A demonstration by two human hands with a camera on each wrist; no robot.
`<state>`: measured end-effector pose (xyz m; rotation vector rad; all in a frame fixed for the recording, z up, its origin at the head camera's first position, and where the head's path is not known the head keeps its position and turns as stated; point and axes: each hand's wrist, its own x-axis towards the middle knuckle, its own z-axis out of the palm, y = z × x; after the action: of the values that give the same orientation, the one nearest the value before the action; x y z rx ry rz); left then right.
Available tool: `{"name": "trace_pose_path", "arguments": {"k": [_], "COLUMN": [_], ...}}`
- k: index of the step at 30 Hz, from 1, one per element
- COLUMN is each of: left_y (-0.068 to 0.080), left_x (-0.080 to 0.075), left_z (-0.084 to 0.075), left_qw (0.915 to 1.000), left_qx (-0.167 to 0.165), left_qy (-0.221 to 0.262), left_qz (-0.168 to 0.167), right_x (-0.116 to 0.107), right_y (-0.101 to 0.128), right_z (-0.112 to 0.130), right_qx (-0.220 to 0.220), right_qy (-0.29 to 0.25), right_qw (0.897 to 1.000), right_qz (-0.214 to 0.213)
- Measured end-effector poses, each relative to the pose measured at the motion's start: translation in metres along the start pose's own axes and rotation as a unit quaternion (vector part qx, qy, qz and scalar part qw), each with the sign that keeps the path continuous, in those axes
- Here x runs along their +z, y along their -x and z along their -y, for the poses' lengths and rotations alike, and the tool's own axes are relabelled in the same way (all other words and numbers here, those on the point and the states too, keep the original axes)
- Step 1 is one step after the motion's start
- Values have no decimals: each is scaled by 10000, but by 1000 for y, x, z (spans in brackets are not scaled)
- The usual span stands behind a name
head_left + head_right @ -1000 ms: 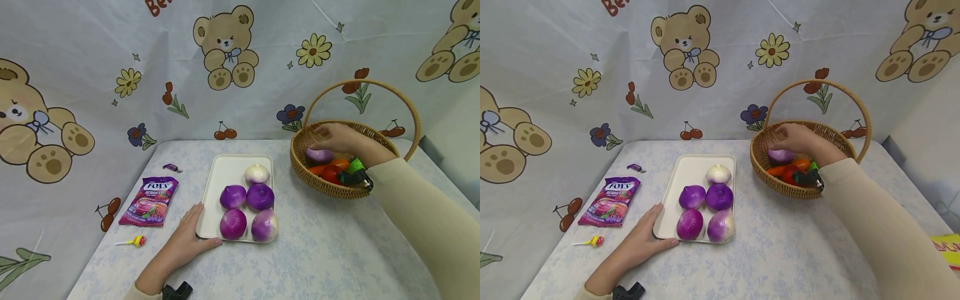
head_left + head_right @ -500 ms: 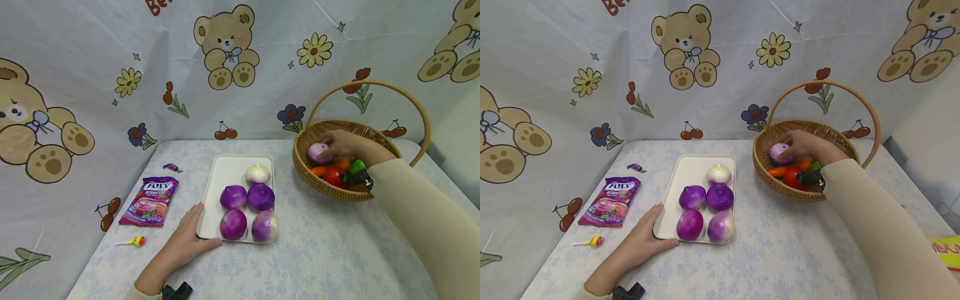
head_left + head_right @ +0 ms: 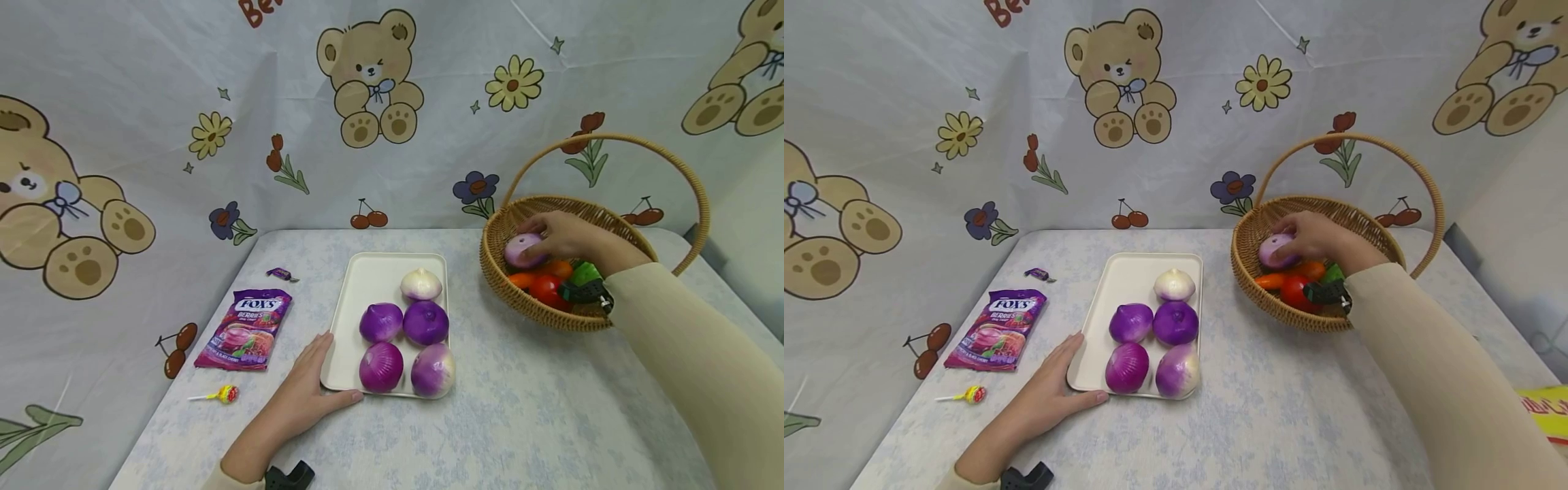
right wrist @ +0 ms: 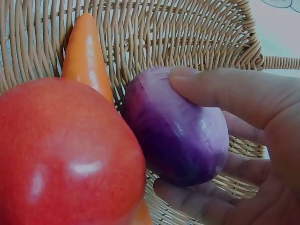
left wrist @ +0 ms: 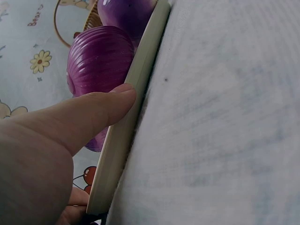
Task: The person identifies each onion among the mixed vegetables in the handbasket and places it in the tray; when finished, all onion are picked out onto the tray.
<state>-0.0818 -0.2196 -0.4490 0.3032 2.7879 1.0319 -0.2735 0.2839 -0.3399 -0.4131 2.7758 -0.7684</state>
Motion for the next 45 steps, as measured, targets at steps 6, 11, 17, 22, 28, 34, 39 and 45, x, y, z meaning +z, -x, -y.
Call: {"name": "trace_pose_path", "arguments": {"k": [6, 11, 17, 22, 28, 34, 39, 45], "left_y": [2, 3, 1, 1, 1, 0, 1, 1], "left_x": [0, 1, -1, -1, 0, 0, -1, -2], "left_z": [0, 1, 2, 2, 3, 3, 3, 1], "left_qw": [10000, 10000, 10000, 10000, 10000, 10000, 10000, 10000], "left_qx": [20, 8, 59, 16, -21, 0, -1, 79], "left_qy": [42, 49, -3, -3, 37, 48, 26, 41], "left_qz": [20, 16, 10, 2, 22, 20, 33, 26], "right_x": [-7, -17, -30, -35, -20, 6, 36, 72], "right_y": [7, 13, 22, 30, 32, 21, -2, -38], "right_z": [7, 18, 41, 76, 119, 153, 173, 190], "right_qx": [46, -15, -162, -489, -860, -1291, -1729, -1947], "right_qy": [-29, -154, -444, -661, -1011, -1238, -1128, -1102], "right_qw": [9998, 9992, 9977, 9942, 9882, 9820, 9777, 9745], "right_qz": [-209, -358, -481, -693, -764, -602, -376, -192]}}
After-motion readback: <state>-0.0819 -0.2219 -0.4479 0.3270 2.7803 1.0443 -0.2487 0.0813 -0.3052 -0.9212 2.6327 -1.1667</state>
